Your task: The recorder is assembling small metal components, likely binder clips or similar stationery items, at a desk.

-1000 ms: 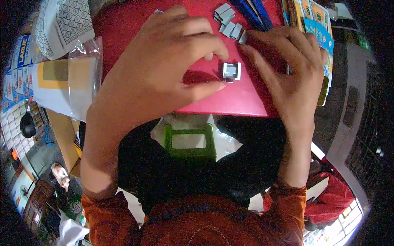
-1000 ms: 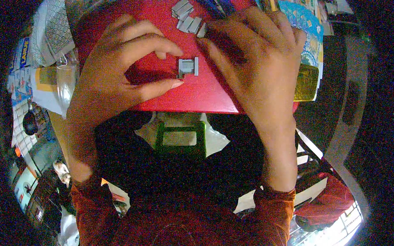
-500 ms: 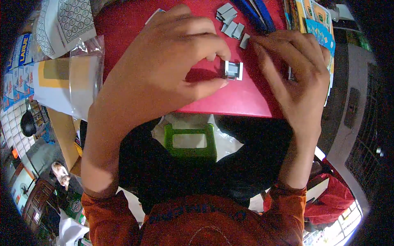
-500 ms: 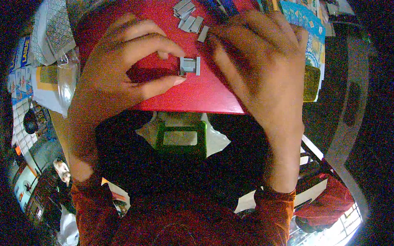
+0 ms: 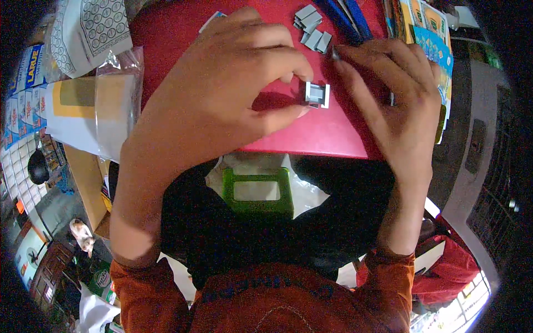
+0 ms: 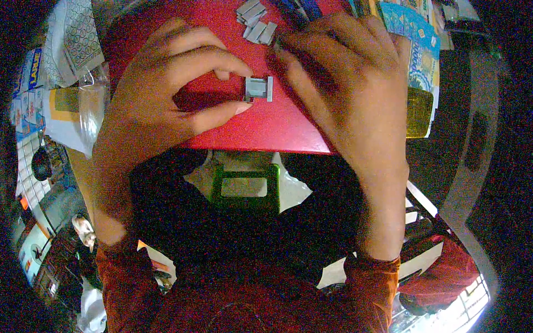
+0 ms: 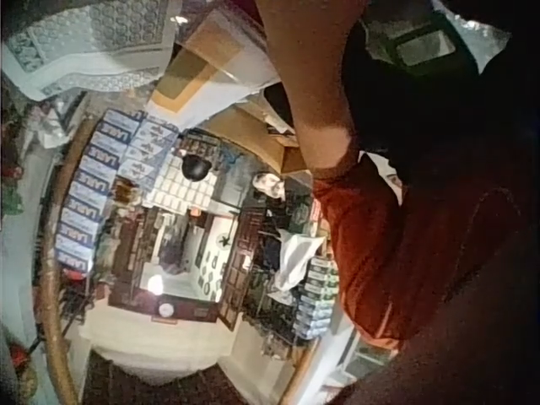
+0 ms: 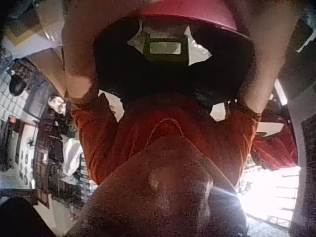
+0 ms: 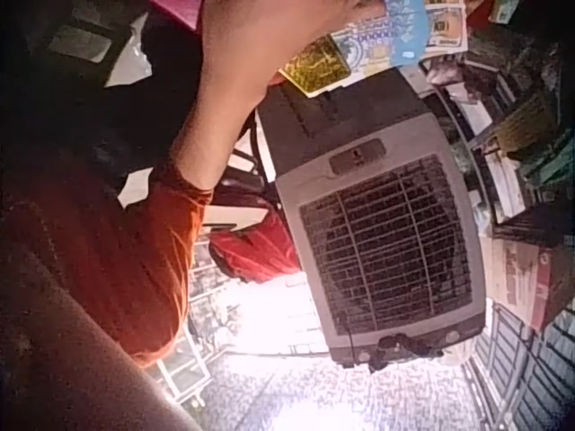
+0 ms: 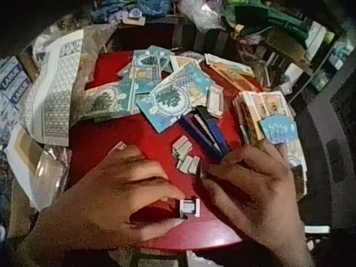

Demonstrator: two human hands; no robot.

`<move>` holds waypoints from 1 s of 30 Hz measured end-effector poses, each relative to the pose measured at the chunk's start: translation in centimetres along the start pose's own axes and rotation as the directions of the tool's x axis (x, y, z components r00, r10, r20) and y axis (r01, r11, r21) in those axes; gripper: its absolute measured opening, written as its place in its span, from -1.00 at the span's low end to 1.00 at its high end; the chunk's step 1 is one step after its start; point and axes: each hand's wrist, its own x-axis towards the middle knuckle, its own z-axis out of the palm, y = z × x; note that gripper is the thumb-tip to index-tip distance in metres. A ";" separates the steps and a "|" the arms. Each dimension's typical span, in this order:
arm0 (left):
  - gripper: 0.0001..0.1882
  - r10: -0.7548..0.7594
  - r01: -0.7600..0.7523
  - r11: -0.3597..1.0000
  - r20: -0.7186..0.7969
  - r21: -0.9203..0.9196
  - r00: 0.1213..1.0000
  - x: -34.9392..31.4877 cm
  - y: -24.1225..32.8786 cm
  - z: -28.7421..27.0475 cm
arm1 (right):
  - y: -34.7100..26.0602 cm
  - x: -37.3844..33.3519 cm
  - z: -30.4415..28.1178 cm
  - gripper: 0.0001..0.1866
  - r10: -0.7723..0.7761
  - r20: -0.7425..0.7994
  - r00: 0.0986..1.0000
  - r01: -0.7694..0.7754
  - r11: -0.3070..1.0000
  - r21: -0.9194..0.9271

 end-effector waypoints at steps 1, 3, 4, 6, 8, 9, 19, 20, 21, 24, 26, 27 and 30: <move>-0.69 -0.011 0.011 1.000 0.010 -0.009 1.000 0.1 0.0 0.1 | 0.1 0.0 -0.1 -0.79 -0.004 -0.013 1.000 0.004 1.000 0.006; -0.69 0.002 -0.002 1.000 -0.005 0.002 1.000 -0.1 0.0 0.0 | 0.1 0.0 -0.1 -0.81 0.000 -0.010 1.000 0.000 1.000 -0.008; -0.70 0.019 -0.019 1.000 -0.020 0.012 1.000 -0.2 0.0 0.0 | 0.1 0.1 -0.1 -0.83 0.006 -0.006 1.000 -0.006 1.000 -0.026; -0.70 0.019 -0.018 1.000 -0.014 0.011 1.000 -0.2 0.0 -0.1 | 0.4 0.0 -0.1 -0.84 -0.006 -0.022 1.000 0.006 1.000 -0.030; -0.70 0.020 -0.019 1.000 -0.007 0.009 1.000 -0.2 0.0 -0.1 | 0.5 0.0 -0.3 -0.85 -0.017 -0.038 0.999 0.016 0.999 -0.035; -0.69 0.026 -0.026 1.000 -0.027 0.017 0.999 -0.2 0.1 0.0 | 0.5 0.0 -0.5 -0.86 -0.003 -0.015 1.000 0.003 1.000 -0.026; -0.66 -0.056 0.056 0.998 -0.036 -0.014 0.998 0.0 0.6 -0.3 | -0.2 0.4 -0.9 -0.88 -0.018 -0.011 1.000 0.019 0.991 0.135; -0.66 -0.055 0.054 0.998 -0.037 -0.018 0.998 0.0 0.5 -0.1 | -0.1 0.4 -0.9 -0.88 -0.017 -0.008 1.000 0.018 0.991 0.132; -0.65 -0.026 0.025 0.999 -0.051 -0.023 0.998 0.1 0.4 0.1 | 0.0 0.3 -0.8 -0.88 -0.021 -0.008 1.000 0.022 0.992 0.126; -0.65 -0.038 0.029 0.995 -0.094 -0.092 0.995 -0.5 -0.3 1.1 | 0.1 0.4 -0.6 -0.87 -0.021 -0.018 1.000 0.023 0.992 0.124; -0.65 -0.076 0.055 0.984 -0.121 -0.167 0.990 -0.9 0.0 1.4 | 0.0 0.4 -0.3 -0.87 -0.013 -0.020 1.000 0.015 0.993 0.121; -0.66 -0.050 0.020 0.988 -0.193 -0.156 0.980 -0.9 1.1 1.3 | 0.0 0.4 -0.2 -0.87 -0.009 -0.019 1.000 0.012 0.992 0.125; -0.68 -0.136 0.102 0.965 -0.126 -0.241 0.983 0.5 2.6 -1.0 | 0.4 0.2 -0.3 -0.87 0.000 -0.008 1.000 0.001 0.993 0.115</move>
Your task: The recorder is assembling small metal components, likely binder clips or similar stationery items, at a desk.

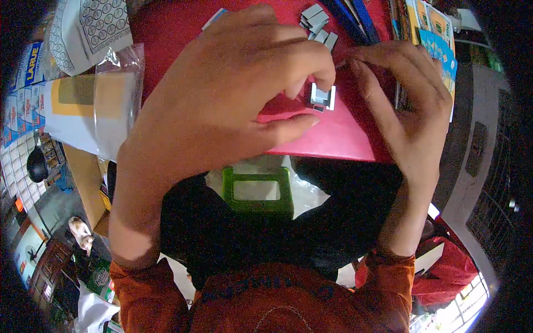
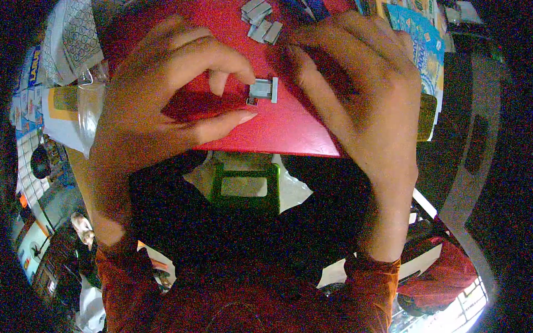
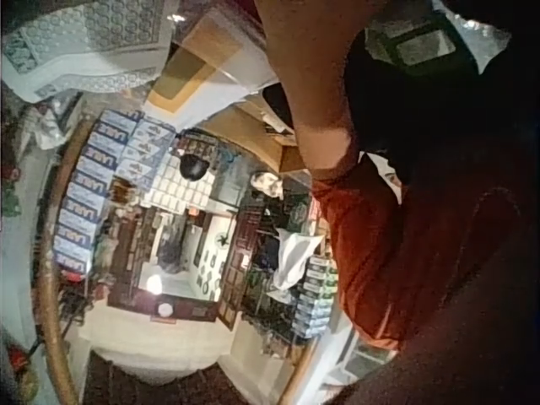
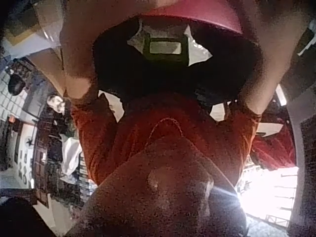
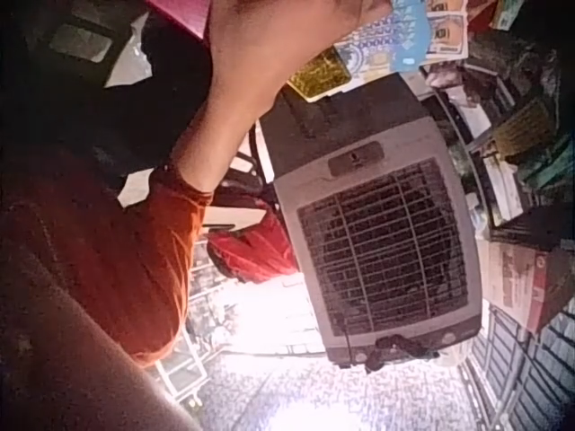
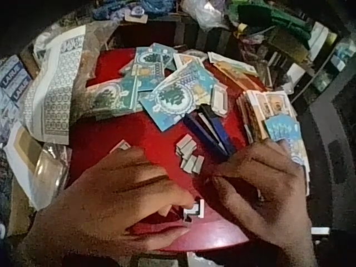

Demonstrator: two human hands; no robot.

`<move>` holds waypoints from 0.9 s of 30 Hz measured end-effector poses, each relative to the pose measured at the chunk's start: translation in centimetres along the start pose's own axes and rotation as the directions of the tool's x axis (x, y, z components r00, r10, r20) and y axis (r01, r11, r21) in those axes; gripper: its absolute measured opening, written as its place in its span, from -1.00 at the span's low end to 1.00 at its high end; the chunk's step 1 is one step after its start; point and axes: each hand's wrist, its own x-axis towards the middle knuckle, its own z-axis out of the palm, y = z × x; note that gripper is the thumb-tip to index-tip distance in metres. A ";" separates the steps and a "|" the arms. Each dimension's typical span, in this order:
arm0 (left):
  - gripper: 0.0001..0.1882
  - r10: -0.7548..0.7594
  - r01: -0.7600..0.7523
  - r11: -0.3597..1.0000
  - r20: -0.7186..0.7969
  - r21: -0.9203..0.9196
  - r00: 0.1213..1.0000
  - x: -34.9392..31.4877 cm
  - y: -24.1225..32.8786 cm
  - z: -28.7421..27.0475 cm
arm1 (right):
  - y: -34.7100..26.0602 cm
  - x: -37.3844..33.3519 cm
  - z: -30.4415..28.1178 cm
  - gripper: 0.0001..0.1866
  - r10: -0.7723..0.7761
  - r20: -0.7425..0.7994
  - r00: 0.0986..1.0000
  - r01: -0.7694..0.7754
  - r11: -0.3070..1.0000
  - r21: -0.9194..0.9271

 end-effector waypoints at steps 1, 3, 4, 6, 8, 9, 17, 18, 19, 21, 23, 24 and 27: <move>-0.69 -0.128 0.137 0.988 0.121 -0.068 0.984 0.6 0.3 -0.3 | 0.2 -0.1 -0.2 -0.86 0.008 0.010 1.000 -0.007 1.000 -0.016; -0.69 -0.027 0.027 1.000 0.050 -0.001 0.998 -0.9 -2.1 0.5 | -0.2 0.3 -0.3 -0.86 0.001 0.005 1.000 -0.001 1.000 -0.004; -0.70 0.092 -0.091 0.994 -0.011 0.052 0.996 -1.4 -3.2 0.9 | -0.3 0.4 -0.5 -0.85 0.005 0.012 1.000 -0.004 1.000 -0.011; -0.70 0.067 -0.075 0.986 0.061 0.151 0.996 -0.6 -1.6 0.1 | 0.0 0.2 -0.3 -0.86 0.014 0.010 1.000 -0.014 1.000 -0.008; -0.70 0.032 -0.064 0.964 0.128 0.257 0.991 -0.2 -1.0 -0.2 | 0.1 0.1 -0.3 -0.86 0.019 0.004 1.000 -0.019 1.000 -0.001; -0.71 0.053 -0.085 0.961 0.126 0.263 0.991 -0.2 -1.1 -0.3 | 0.2 0.1 -0.3 -0.86 0.028 0.001 1.000 -0.028 0.999 0.033; -0.73 0.149 -0.162 0.966 0.075 0.199 0.986 -0.4 -2.2 0.0 | -1.1 0.7 -0.5 -0.83 0.126 0.031 0.992 -0.128 0.989 0.071; -0.73 0.158 -0.168 0.966 0.063 0.198 0.985 -0.5 -2.3 0.0 | -1.0 0.7 -0.4 -0.82 0.115 0.015 0.993 -0.116 0.992 0.058; -0.74 0.167 -0.174 0.965 0.051 0.197 0.985 -0.6 -2.3 0.0 | -1.0 0.7 -0.3 -0.81 0.104 0.000 0.995 -0.104 0.994 0.045; -0.74 0.133 -0.143 0.966 0.060 0.217 0.989 -0.4 -1.9 -0.1 | -1.3 0.8 -0.3 -0.79 0.106 0.015 0.994 -0.105 0.994 -0.041; -0.74 0.098 -0.111 0.965 0.069 0.239 0.993 -0.4 -1.8 -0.1 | -1.4 0.7 -0.1 -0.77 0.108 0.030 0.994 -0.103 0.987 -0.124; -0.75 0.097 -0.111 0.967 0.072 0.231 0.993 -0.5 -1.9 -0.1 | -1.3 0.7 0.1 -0.76 0.087 0.037 0.995 -0.080 0.984 -0.160; -0.75 0.093 -0.112 0.968 0.092 0.226 0.991 -0.4 -1.9 -0.2 | -1.5 0.7 0.2 -0.75 0.107 0.029 0.994 -0.104 0.989 -0.103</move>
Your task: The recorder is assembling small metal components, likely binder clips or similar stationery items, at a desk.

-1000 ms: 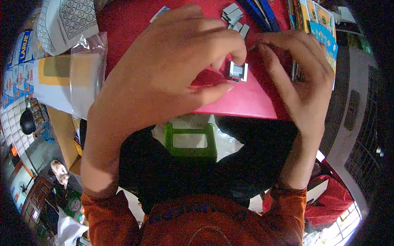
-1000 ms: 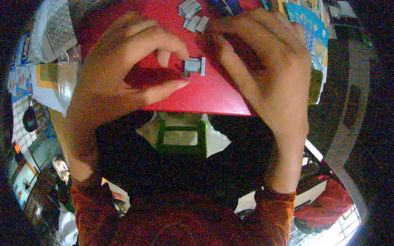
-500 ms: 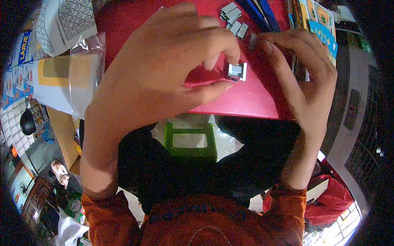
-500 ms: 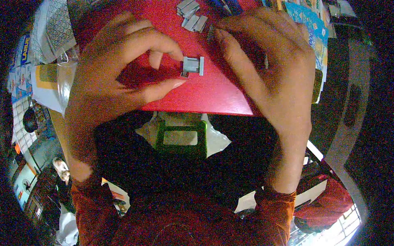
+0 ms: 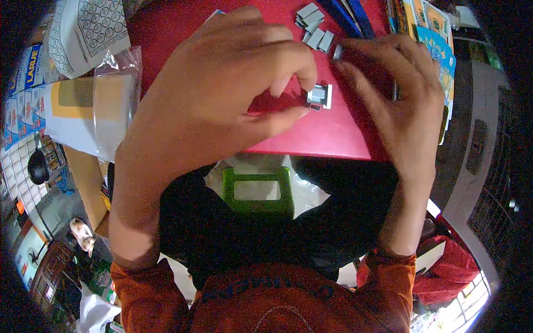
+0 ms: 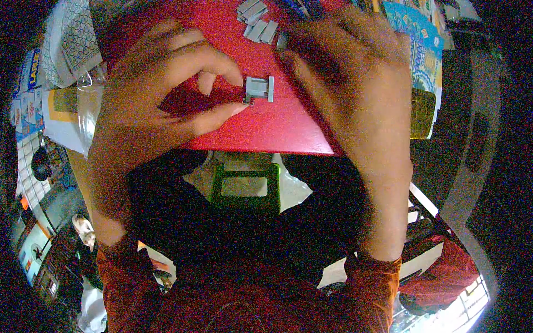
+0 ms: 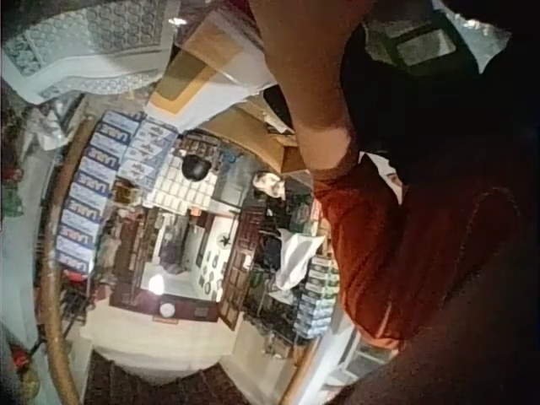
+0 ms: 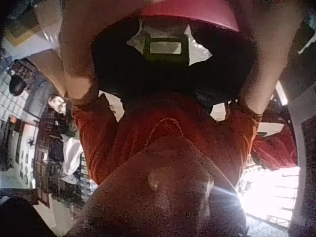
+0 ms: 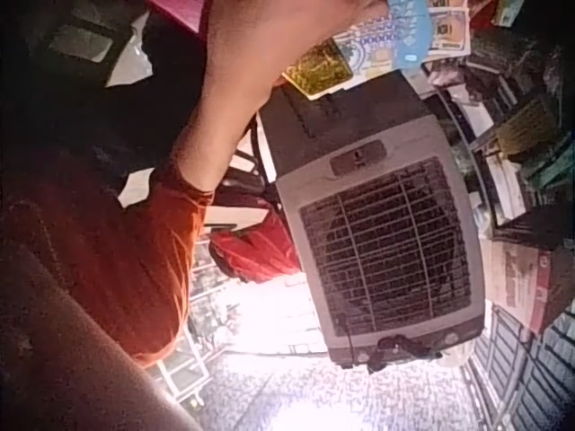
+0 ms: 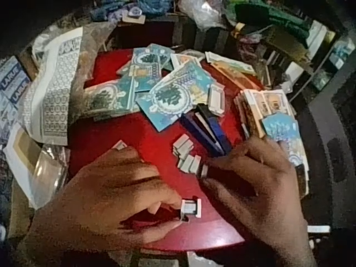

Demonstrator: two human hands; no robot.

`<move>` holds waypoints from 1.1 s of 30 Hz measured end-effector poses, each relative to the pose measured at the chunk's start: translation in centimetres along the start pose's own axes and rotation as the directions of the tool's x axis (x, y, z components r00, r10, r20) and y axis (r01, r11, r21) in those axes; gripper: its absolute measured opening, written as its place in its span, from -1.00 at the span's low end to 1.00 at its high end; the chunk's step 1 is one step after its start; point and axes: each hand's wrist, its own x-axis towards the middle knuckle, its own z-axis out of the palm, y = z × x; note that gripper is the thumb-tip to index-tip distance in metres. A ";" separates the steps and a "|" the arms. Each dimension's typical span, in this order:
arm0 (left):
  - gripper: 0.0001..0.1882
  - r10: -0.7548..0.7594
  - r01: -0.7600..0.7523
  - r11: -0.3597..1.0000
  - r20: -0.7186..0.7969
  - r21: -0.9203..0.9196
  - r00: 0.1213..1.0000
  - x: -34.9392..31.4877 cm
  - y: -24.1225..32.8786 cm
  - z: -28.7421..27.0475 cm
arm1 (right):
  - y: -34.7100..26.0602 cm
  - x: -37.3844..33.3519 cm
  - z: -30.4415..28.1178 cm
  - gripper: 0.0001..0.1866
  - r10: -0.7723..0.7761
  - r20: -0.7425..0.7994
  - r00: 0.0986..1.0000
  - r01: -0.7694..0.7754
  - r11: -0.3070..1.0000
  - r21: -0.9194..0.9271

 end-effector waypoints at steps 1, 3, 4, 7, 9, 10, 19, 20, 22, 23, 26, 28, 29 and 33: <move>-0.75 -0.001 0.001 1.000 0.017 0.004 1.000 0.1 0.0 0.0 | 0.0 0.0 0.0 -0.74 0.042 -0.009 0.999 -0.041 0.994 0.097; -0.75 0.011 -0.011 1.000 0.022 -0.006 1.000 0.1 -0.2 0.0 | 0.1 -0.1 0.1 -0.75 0.027 -0.026 0.999 -0.024 0.992 0.121; -0.74 0.024 -0.024 1.000 0.026 -0.018 0.999 0.1 -0.3 0.0 | 0.3 -0.1 0.1 -0.76 0.013 -0.043 0.999 -0.007 0.990 0.144; -0.74 0.008 -0.009 0.999 0.036 0.031 0.999 -0.1 -0.2 0.1 | 0.9 -0.6 0.5 -0.77 -0.005 -0.045 0.999 0.013 0.982 0.186; -0.74 0.020 -0.021 0.999 0.039 0.031 0.999 0.0 -0.3 0.0 | 0.4 -0.7 0.3 -0.78 0.056 -0.035 0.998 -0.047 0.971 0.234; -0.74 0.030 -0.031 0.999 0.043 0.033 0.999 0.0 -0.4 0.0 | 0.1 -0.8 0.2 -0.79 0.115 -0.022 0.993 -0.105 0.953 0.283; -0.73 0.047 -0.049 0.998 0.039 0.035 0.998 -0.1 -0.6 0.6 | 0.3 -1.1 -0.4 -0.84 0.069 0.031 0.997 -0.075 0.960 0.269; -0.73 0.045 -0.046 0.998 0.039 0.040 0.998 -0.2 -0.7 0.6 | 0.2 -0.9 -0.5 -0.84 0.067 0.029 0.997 -0.072 0.959 0.273; -0.66 0.060 -0.072 0.993 -0.115 -0.099 0.992 -0.7 -1.1 0.8 | -0.1 -0.6 -0.7 -0.84 0.108 0.077 0.991 -0.128 0.925 0.357; -0.66 0.062 -0.074 0.992 -0.116 -0.102 0.991 -0.7 -1.1 0.9 | 0.0 -0.7 -0.7 -0.84 0.109 0.078 0.991 -0.130 0.926 0.354; -0.60 0.029 -0.039 0.994 -0.104 -0.103 0.994 -0.8 -1.1 1.1 | 0.1 -0.7 -0.6 -0.85 0.175 0.127 0.976 -0.214 0.858 0.466; -0.60 0.023 -0.031 0.995 -0.088 -0.093 0.996 -0.9 -1.1 1.1 | 0.0 -0.7 -0.5 -0.87 0.246 0.149 0.958 -0.288 0.804 0.520; -0.60 0.024 -0.032 0.995 -0.088 -0.095 0.996 -0.8 -1.1 1.1 | 0.0 -0.7 -0.5 -0.87 0.248 0.149 0.957 -0.289 0.805 0.518; -0.60 0.036 -0.047 0.993 -0.106 -0.109 0.994 -0.9 -1.2 1.2 | 0.2 -0.6 -0.3 -0.87 0.234 0.135 0.963 -0.271 0.838 0.473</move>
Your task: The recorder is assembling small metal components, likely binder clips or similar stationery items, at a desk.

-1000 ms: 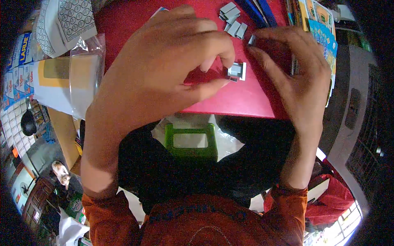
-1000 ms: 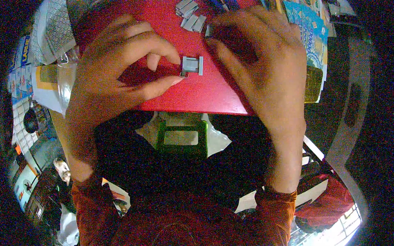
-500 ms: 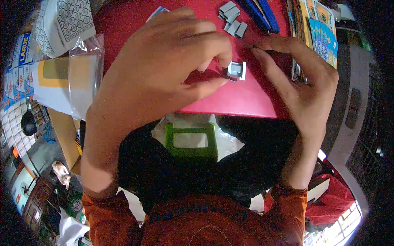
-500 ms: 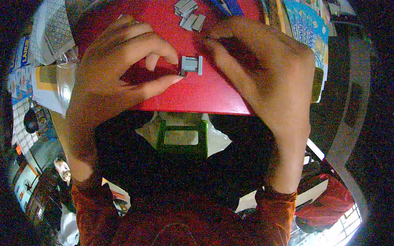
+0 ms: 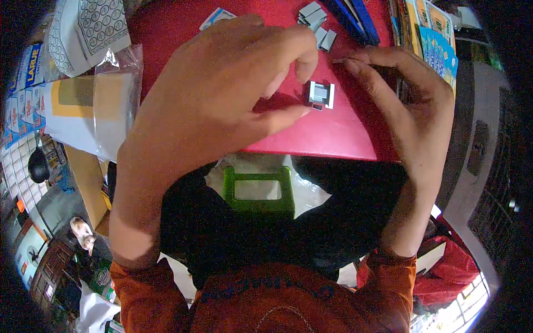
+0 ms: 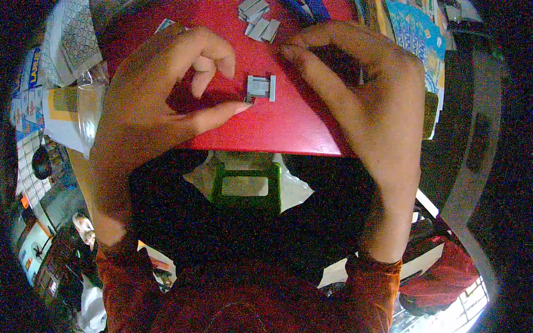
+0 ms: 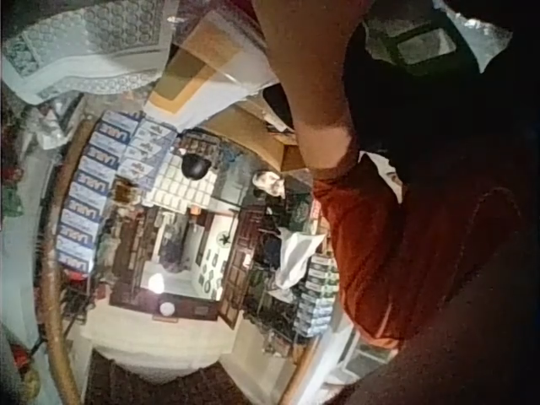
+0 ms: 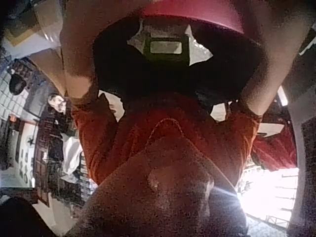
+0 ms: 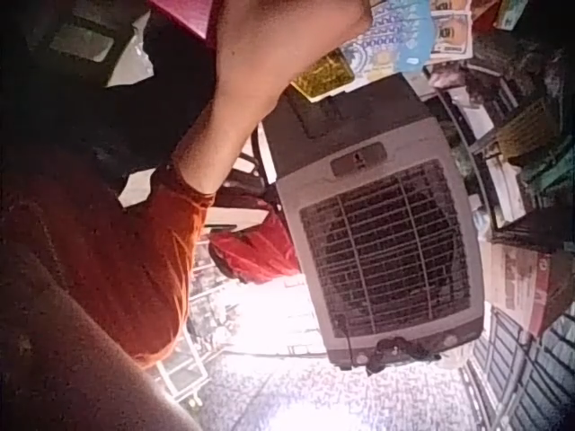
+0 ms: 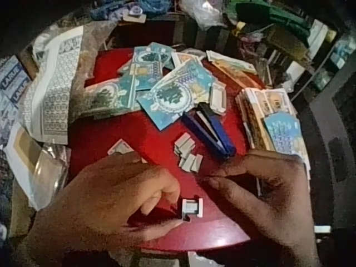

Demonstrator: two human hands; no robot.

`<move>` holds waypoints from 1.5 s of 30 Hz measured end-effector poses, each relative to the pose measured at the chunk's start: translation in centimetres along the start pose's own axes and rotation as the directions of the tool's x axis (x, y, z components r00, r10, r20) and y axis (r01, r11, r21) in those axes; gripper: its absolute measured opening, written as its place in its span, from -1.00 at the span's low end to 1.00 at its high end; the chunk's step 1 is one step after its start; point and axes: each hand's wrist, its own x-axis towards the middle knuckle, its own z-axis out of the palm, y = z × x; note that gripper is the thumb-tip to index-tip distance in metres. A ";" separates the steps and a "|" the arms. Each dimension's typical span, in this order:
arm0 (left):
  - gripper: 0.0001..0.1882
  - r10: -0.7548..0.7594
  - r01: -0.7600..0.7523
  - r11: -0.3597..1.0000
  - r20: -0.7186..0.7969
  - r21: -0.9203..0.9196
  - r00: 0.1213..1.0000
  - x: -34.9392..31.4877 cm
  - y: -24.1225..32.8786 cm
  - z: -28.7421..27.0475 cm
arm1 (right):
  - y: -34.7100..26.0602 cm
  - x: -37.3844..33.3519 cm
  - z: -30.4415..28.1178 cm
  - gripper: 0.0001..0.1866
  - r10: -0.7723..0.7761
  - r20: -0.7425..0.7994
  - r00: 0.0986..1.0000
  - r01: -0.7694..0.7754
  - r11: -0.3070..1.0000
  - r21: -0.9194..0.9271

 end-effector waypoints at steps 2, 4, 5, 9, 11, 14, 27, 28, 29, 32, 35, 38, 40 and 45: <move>-0.60 -0.014 0.014 1.000 -0.007 -0.008 1.000 -0.1 0.0 0.0 | 0.0 0.2 0.0 -0.87 -0.037 -0.003 0.999 0.037 0.999 -0.017; -0.60 -0.003 0.003 1.000 -0.006 0.001 1.000 0.0 0.0 0.1 | 0.0 0.3 0.0 -0.87 -0.192 0.025 0.981 0.193 0.980 -0.046; -0.60 -0.005 0.005 1.000 -0.005 0.004 1.000 0.0 0.1 0.0 | -0.1 0.3 0.1 -0.87 -0.194 0.026 0.981 0.195 0.980 -0.043; -0.60 -0.029 0.030 0.999 -0.016 0.042 0.999 -0.3 0.2 0.4 | 0.0 0.3 0.8 -0.86 -0.169 0.035 0.985 0.170 0.985 -0.006; -0.60 -0.013 0.015 0.999 -0.034 0.046 0.999 -0.3 0.3 0.6 | 0.0 0.3 0.9 -0.85 -0.168 0.028 0.985 0.168 0.986 0.008; -0.62 -0.045 0.046 0.999 -0.037 0.026 0.998 -0.2 0.8 0.3 | -0.3 0.3 0.6 -0.86 -0.166 0.046 0.985 0.166 0.986 0.016; -0.64 -0.021 0.022 0.999 -0.023 0.036 1.000 -0.3 0.6 0.3 | -0.2 0.5 0.7 -0.88 -0.247 0.092 0.964 0.248 0.969 0.011; -0.65 -0.033 0.034 0.999 -0.022 0.041 0.999 -0.3 0.6 0.3 | -0.2 0.5 0.7 -0.88 -0.256 0.095 0.962 0.255 0.967 0.014; -0.65 -0.034 0.035 0.999 -0.021 0.040 0.999 -0.4 0.6 0.4 | -0.2 0.5 0.7 -0.88 -0.255 0.096 0.962 0.255 0.967 0.015; -0.66 -0.035 0.036 0.999 -0.037 0.022 0.999 -0.4 0.5 0.5 | -0.2 0.5 0.8 -0.88 -0.229 0.094 0.969 0.228 0.973 0.023; -0.65 -0.041 0.041 0.999 0.013 0.000 0.999 -0.5 0.6 -0.2 | -0.3 0.5 0.8 -0.88 -0.251 0.077 0.965 0.252 0.968 -0.003; -0.61 -0.054 0.055 0.997 0.023 -0.054 0.998 -0.7 0.3 -0.7 | -0.4 0.4 1.0 -0.88 -0.168 0.052 0.984 0.166 0.985 0.047; -0.55 -0.118 0.124 0.988 0.075 -0.088 0.990 -0.9 0.4 -0.8 | -0.1 0.4 1.1 -0.87 -0.191 0.027 0.981 0.190 0.982 0.015; -0.53 -0.156 0.161 0.984 0.079 -0.069 0.985 -0.8 0.7 -0.6 | -0.2 0.4 1.0 -0.88 -0.115 0.032 0.993 0.112 0.991 0.067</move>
